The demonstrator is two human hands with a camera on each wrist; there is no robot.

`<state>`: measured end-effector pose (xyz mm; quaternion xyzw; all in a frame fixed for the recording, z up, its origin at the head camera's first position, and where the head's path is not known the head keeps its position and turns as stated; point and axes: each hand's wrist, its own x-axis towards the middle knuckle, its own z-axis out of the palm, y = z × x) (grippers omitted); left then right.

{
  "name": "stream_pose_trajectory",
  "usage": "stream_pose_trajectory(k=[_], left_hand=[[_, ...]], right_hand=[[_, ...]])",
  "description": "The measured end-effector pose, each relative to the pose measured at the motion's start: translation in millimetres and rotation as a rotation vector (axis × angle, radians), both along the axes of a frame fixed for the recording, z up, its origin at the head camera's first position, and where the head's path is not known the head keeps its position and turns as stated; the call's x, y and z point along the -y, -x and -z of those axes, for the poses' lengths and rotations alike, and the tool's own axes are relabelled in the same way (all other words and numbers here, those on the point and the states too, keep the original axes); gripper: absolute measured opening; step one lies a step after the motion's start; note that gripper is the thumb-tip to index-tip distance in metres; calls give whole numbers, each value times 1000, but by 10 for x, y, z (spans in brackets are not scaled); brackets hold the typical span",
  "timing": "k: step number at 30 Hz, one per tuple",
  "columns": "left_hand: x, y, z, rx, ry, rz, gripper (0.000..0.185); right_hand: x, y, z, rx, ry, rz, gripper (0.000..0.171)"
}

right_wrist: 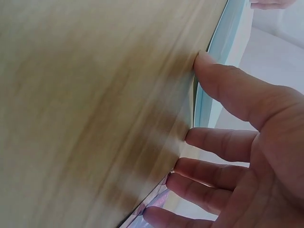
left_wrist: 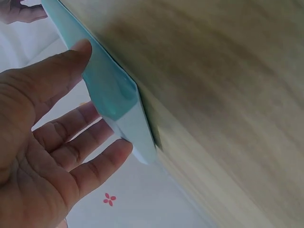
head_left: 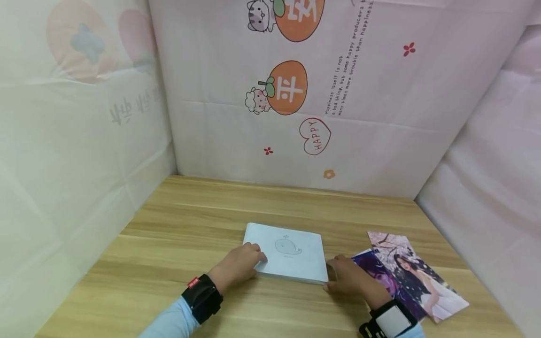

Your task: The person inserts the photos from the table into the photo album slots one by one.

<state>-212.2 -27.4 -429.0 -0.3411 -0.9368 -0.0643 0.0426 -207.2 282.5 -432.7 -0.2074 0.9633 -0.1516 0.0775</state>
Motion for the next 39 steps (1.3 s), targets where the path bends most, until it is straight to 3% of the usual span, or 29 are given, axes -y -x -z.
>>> stream_pose_trajectory(k=[7,14,18,24,34,39], left_hand=[[-34,-22,-7,-16,-4,-9,28],[-312,8,7,-46,68,0,27],[-365,36,39,-47,37,23,26],[-335,40,-4,2,-24,46,29],[-428,-48,-101,-56,-2,39,30],[-398,-59,-76,-56,-78,22,35]], right_hand=[[5,-13,-3,-14,6,0,62],[-16,-17,-19,-11,13,9,60],[-15,-14,-7,-2,19,20,60],[-10,-31,22,-21,28,21,55],[15,-30,9,-14,50,63,47],[11,-64,21,-14,52,48,50]])
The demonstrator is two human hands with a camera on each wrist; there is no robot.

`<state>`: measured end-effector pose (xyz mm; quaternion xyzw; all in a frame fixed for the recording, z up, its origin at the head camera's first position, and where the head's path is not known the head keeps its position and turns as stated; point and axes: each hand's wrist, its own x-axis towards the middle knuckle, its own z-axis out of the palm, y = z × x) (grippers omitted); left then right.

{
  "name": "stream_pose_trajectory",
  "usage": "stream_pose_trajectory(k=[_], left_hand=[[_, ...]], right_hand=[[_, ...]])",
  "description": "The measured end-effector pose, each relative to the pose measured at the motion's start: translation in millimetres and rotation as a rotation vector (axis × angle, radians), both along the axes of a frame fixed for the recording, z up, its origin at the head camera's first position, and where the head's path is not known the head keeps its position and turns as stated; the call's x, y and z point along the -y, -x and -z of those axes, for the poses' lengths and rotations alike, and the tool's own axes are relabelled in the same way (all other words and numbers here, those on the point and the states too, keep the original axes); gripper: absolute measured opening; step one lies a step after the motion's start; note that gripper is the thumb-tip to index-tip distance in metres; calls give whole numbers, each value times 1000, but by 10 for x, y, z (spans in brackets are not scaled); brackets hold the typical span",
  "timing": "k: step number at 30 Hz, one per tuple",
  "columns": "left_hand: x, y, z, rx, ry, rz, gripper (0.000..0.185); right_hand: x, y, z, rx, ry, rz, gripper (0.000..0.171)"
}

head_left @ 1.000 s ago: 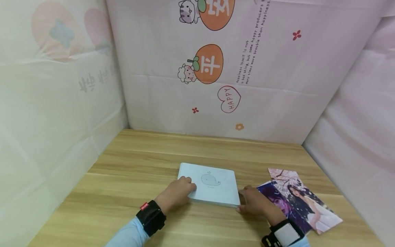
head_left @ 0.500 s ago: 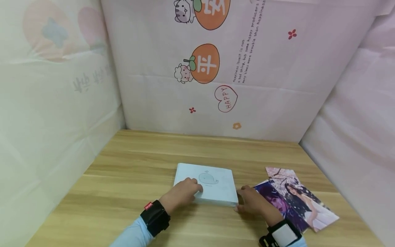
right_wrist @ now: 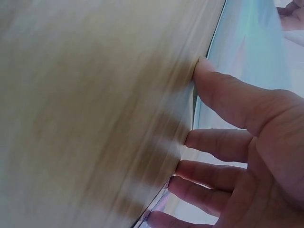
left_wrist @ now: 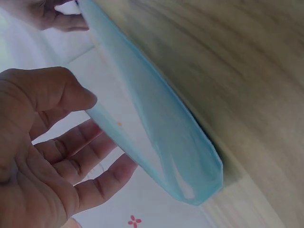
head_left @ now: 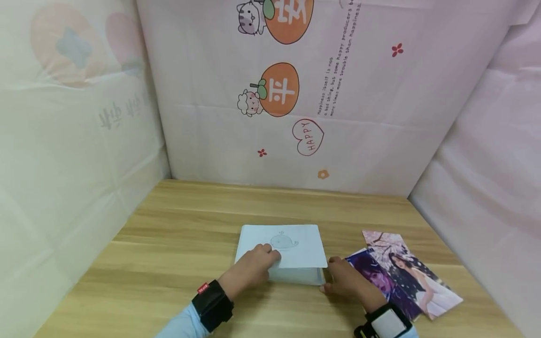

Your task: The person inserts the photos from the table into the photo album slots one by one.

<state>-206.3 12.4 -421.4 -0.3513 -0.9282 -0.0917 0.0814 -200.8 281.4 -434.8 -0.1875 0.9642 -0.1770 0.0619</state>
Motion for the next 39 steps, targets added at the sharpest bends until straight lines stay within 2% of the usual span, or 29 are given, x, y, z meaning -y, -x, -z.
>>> stream_pose_trajectory(k=[6,12,17,20,23,30,34,39], left_hand=[[79,-49,20,-93,-169,-25,43],[104,-82,28,-201,-231,-41,40],[109,-91,-3,-233,-289,-59,33],[119,-97,-79,-255,-381,-88,30],[152,-99,-212,-298,-504,-107,30],[343,-38,-569,-446,-762,-78,40],[453,-47,-700,-462,-823,-90,43],[523,-41,-718,-486,-839,-112,54]], right_hand=[[-7,-37,22,-11,-26,-28,61],[-21,-50,29,13,-24,-10,63],[-30,-39,39,-2,-30,-20,63],[-29,-28,43,-12,-36,-28,63],[-26,-27,43,-3,-43,-30,64],[-4,-36,25,0,-40,-25,63],[6,-40,-1,-1,-39,-25,63],[-2,-27,-2,-14,-40,-37,64]])
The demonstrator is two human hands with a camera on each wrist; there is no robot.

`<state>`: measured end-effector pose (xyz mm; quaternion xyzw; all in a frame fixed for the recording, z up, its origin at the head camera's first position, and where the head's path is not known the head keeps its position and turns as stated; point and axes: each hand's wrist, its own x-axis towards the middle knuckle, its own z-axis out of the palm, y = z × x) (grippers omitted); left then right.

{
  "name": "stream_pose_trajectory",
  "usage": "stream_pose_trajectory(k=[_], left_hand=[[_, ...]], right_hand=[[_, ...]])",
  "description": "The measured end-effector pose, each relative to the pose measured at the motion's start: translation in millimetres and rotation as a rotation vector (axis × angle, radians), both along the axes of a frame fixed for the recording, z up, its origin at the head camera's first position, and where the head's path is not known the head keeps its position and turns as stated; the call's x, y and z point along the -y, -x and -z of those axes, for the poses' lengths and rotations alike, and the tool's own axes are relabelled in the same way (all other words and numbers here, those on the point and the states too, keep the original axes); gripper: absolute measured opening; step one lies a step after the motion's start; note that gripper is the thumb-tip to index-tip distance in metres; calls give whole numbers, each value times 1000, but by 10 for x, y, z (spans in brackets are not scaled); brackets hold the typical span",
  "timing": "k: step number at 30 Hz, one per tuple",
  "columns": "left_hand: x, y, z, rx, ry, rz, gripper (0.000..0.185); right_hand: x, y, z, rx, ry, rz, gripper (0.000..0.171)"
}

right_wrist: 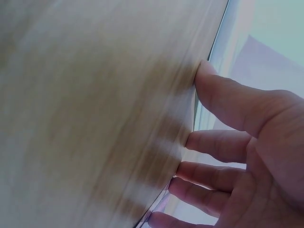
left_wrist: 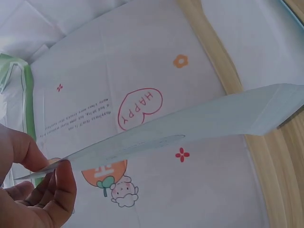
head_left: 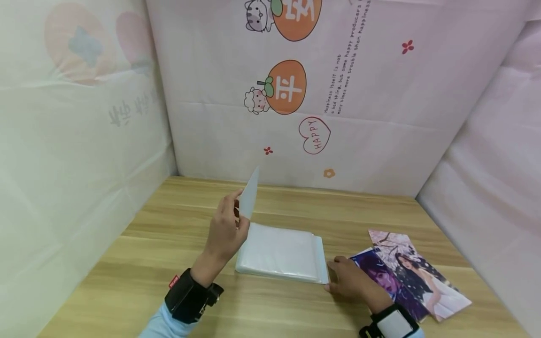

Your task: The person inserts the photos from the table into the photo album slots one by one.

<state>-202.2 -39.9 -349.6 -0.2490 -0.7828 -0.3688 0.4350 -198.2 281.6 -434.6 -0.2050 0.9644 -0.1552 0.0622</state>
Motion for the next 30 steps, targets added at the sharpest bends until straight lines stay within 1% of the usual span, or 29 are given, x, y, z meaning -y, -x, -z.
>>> stream_pose_trajectory(k=[2,4,6,10,14,17,21,25,28,30], left_hand=[[23,2,-1,-4,-7,-27,60],[61,0,-10,1,-11,-72,65],[126,-9,-31,34,-16,-130,65],[328,-31,-101,159,-54,-237,58],[569,-46,-166,284,-98,-314,49],[714,-68,-189,381,-99,-350,46],[840,-105,-212,544,-85,-369,51],[960,-104,-253,710,-32,-394,58],[1059,-97,-264,798,44,-424,64],[1118,-103,-252,838,91,-445,68]], right_hand=[[-7,10,14,-7,0,-8,64],[-4,10,17,-5,0,-11,64],[1,6,22,-7,4,-14,64],[20,-3,22,-3,12,-4,63],[41,-5,9,-7,9,-2,63],[46,-8,2,-8,7,-3,63],[23,3,21,-13,-6,-1,64],[-6,25,49,-31,-21,-5,64],[-17,31,51,-38,-19,-14,64],[-17,32,42,-37,-16,-18,63]])
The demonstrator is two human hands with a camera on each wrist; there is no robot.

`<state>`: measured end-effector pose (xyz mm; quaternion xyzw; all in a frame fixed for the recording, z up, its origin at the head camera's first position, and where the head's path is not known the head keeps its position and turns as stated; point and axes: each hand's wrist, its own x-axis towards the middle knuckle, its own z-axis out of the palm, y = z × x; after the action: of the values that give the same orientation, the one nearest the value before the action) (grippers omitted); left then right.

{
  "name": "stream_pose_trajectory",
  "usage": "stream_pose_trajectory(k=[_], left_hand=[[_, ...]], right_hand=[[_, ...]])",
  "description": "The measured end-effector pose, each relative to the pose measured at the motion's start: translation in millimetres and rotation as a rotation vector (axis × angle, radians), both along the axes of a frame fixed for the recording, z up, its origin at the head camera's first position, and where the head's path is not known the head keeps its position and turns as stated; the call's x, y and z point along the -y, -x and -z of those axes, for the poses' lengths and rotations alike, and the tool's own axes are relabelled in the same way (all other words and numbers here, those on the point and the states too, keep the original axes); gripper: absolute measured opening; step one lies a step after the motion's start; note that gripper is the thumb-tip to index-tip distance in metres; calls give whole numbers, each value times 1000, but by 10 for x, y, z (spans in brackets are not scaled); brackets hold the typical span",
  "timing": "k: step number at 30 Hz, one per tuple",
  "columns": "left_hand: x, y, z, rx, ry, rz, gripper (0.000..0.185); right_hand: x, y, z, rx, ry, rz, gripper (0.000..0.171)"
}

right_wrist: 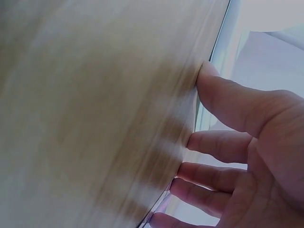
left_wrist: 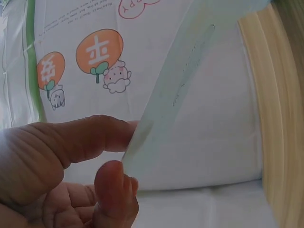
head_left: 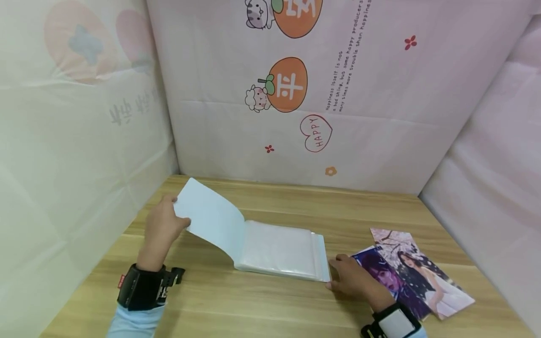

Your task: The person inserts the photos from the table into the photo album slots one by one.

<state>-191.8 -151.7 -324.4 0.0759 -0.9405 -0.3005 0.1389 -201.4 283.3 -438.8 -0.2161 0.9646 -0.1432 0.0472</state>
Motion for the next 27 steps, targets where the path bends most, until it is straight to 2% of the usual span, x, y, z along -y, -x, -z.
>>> stream_pose_trajectory(k=[6,9,12,17,23,27], left_hand=[[122,-6,103,171,71,-40,67],[164,4,186,251,120,-27,62],[201,11,294,295,168,15,58],[250,34,450,317,183,75,56],[309,89,621,280,222,185,79],[334,113,714,264,250,252,77]], right_hand=[[3,3,-12,9,-6,16,63],[6,-2,-16,13,-5,20,63],[7,-8,-16,12,1,16,63],[6,-15,-24,17,3,19,62],[2,-14,-21,7,0,0,62],[16,-29,-50,8,13,-8,62]])
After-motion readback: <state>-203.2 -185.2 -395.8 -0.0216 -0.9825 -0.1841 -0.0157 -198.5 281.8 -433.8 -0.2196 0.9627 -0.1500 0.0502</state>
